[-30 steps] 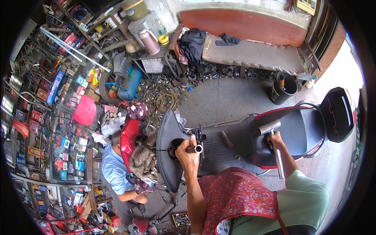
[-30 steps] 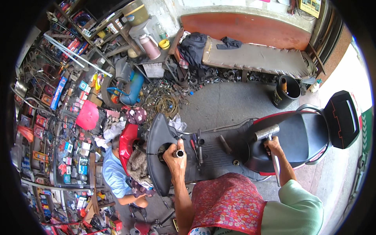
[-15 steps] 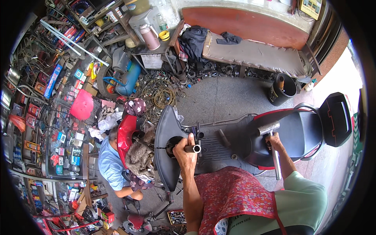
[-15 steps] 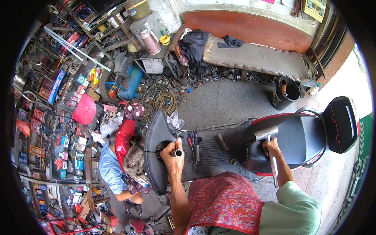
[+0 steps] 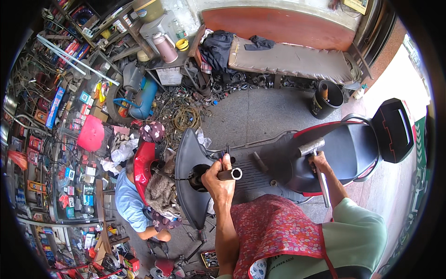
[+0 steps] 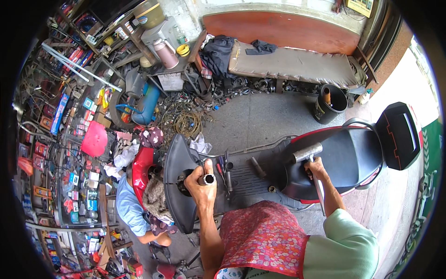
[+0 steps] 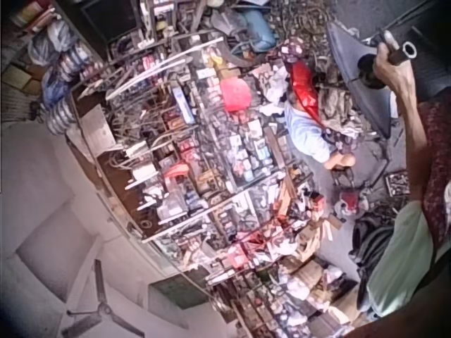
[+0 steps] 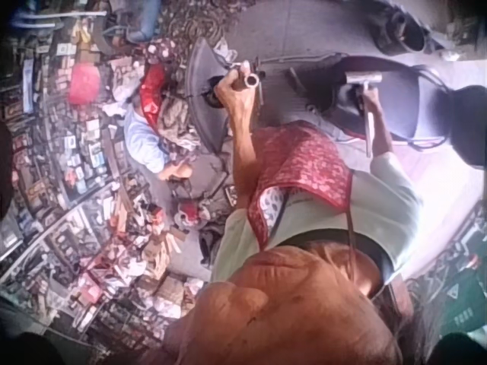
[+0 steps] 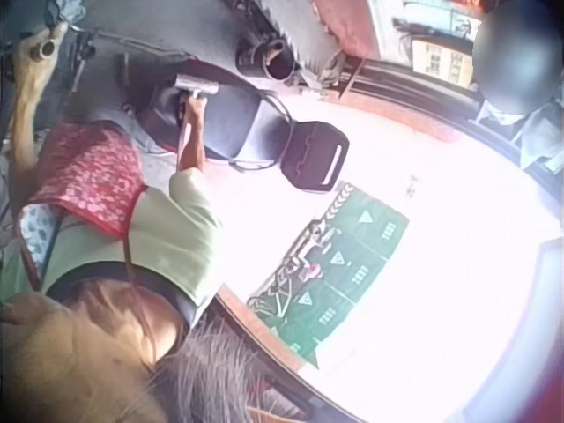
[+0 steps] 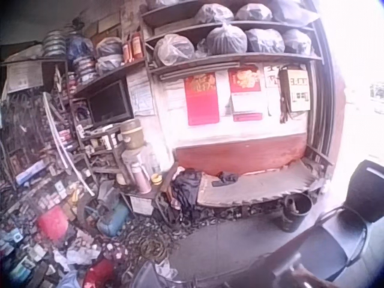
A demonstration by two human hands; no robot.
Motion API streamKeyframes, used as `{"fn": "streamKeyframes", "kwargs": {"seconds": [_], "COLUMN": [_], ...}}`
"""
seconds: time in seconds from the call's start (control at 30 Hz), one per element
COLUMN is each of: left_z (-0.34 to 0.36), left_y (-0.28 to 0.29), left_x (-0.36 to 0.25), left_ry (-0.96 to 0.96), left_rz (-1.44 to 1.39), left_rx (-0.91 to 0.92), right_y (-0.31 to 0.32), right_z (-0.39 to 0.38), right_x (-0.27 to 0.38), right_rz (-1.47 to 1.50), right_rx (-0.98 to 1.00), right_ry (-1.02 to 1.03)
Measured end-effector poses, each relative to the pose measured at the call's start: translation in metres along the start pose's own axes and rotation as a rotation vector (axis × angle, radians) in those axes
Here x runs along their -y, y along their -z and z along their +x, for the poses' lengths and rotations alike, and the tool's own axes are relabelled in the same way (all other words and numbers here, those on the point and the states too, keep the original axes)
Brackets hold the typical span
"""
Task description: The person uses a hammer and a metal pipe to repeatedly strike a component on the scooter's floorboard area. Another person assists by working on the scooter's front section.
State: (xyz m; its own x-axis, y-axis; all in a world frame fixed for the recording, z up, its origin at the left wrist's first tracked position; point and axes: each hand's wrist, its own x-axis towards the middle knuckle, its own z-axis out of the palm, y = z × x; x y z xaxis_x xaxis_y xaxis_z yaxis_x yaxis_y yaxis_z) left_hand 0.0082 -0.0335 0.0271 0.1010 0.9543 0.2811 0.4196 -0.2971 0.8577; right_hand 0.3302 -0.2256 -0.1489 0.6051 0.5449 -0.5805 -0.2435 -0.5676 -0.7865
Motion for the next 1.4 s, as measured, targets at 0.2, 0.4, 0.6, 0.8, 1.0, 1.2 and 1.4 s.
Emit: {"fn": "streamKeyframes", "kwargs": {"seconds": [0.2, 0.4, 0.6, 0.8, 1.0, 1.2, 1.4], "left_z": [-0.002, -0.004, -0.004, -0.003, 0.003, 0.003, 0.007], "left_y": [-0.002, 0.004, 0.005, 0.009, 0.008, -0.002, 0.005], "left_x": [0.004, 0.028, 0.037, 0.026, 0.021, 0.052, 0.041], "left_ry": [0.011, 0.023, 0.019, 0.033, 0.046, 0.106, 0.102], "left_rz": [-0.045, 0.02, 0.008, 0.021, 0.008, 0.025, 0.065], "left_rx": [-0.021, -0.03, -0.016, 0.005, 0.039, 0.0, 0.003], "right_y": [0.003, 0.003, 0.004, 0.001, 0.004, 0.004, 0.006], "right_z": [0.005, 0.006, 0.003, -0.001, 0.001, 0.004, 0.003], "right_x": [-0.008, -0.007, -0.005, -0.001, -0.004, -0.004, -0.005], "right_rz": [0.0, -0.027, -0.016, -0.022, 0.012, 0.0, 0.004], "right_rx": [-0.008, -0.012, 0.009, -0.021, 0.019, -0.001, 0.008], "right_ry": [0.032, 0.003, 0.022, 0.013, 0.004, -0.01, -0.004]}}
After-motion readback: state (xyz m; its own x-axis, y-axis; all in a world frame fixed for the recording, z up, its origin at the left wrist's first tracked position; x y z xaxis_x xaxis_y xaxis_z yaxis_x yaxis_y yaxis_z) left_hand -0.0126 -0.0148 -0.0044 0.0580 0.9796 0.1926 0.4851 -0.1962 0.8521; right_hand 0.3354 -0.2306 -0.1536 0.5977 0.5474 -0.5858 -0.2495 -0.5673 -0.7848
